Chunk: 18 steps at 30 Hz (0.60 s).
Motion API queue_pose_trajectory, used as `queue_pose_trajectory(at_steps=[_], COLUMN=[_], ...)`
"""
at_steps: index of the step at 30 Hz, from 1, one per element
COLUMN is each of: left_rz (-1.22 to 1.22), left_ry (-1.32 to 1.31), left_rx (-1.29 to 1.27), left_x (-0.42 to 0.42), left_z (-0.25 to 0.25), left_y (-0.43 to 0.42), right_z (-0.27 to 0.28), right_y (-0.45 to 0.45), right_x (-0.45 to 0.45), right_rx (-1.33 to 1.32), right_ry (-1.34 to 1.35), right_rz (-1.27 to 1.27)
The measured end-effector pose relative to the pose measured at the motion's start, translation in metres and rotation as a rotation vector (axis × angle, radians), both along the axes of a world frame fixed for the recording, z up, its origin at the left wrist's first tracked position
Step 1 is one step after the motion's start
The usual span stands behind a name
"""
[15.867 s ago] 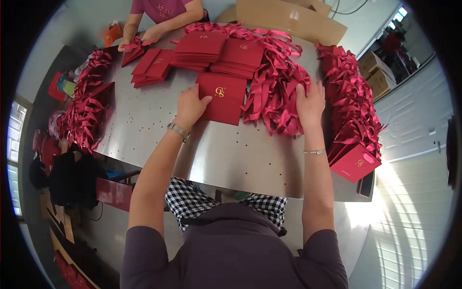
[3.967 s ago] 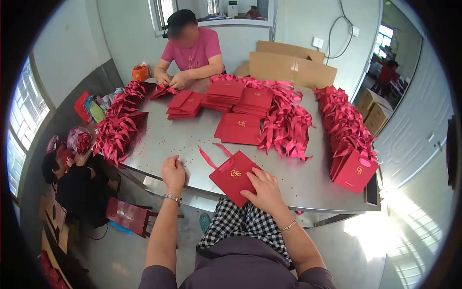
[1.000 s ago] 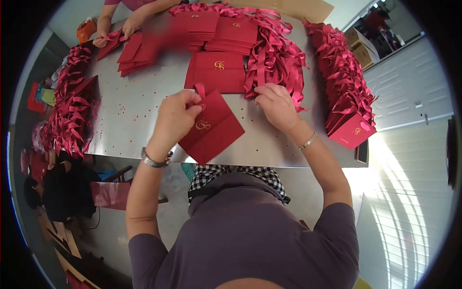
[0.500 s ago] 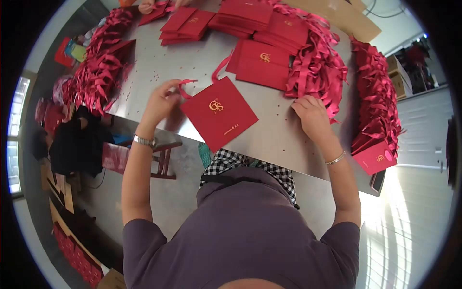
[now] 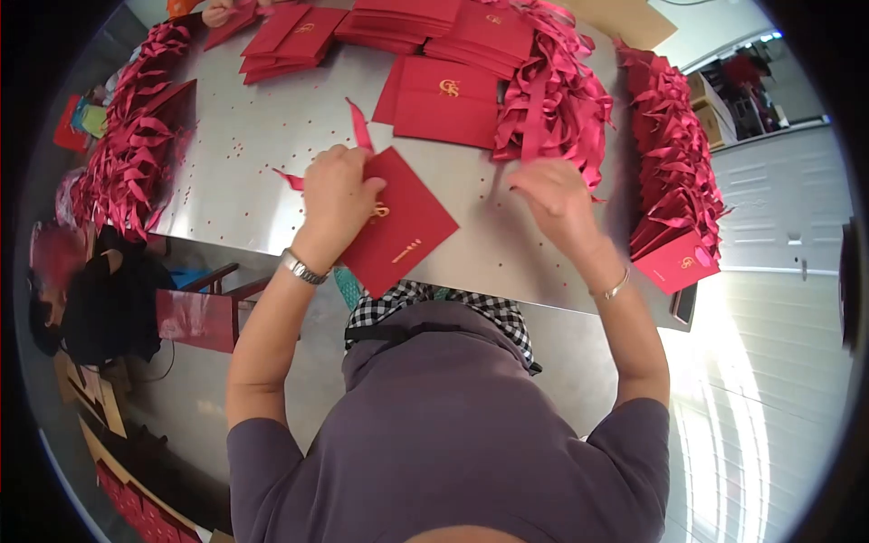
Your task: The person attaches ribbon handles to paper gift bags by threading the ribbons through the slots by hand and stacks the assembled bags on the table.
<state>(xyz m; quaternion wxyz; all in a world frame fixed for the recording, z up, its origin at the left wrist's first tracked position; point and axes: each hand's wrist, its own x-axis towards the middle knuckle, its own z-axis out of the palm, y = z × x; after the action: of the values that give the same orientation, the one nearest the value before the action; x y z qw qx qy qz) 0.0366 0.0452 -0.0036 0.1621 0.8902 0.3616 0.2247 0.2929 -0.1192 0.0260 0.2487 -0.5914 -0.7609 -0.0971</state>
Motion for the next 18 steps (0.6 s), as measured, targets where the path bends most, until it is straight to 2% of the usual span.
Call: queue_pose_trajectory(at_steps=[3,6,8,10,18], left_rz=[0.012,0.007,0.000,-0.019,-0.123], left_ry=[-0.080,-0.105,-0.125,-0.107,-0.164], left_rx=[-0.175,-0.300,-0.520,-0.547,-0.668], left_x=[0.011,0.018,0.019,0.018,0.011], left_z=[-0.003,0.001,0.001,0.001,-0.006], left_y=[-0.015,-0.025,-0.023,-0.022,-0.013], right_z=[-0.013,-0.029,-0.041,-0.048,-0.050], right_y=[-0.002,0.009,0.018,0.026,0.037], right_x=[-0.056,-0.099,-0.106,-0.108,-0.114], right_rx=[-0.059,-0.316,-0.286,-0.164,-0.127], right_ry=[0.328,0.952,0.933,0.718,0.553], right_rz=[-0.027,-0.269,-0.295,-0.278,-0.276])
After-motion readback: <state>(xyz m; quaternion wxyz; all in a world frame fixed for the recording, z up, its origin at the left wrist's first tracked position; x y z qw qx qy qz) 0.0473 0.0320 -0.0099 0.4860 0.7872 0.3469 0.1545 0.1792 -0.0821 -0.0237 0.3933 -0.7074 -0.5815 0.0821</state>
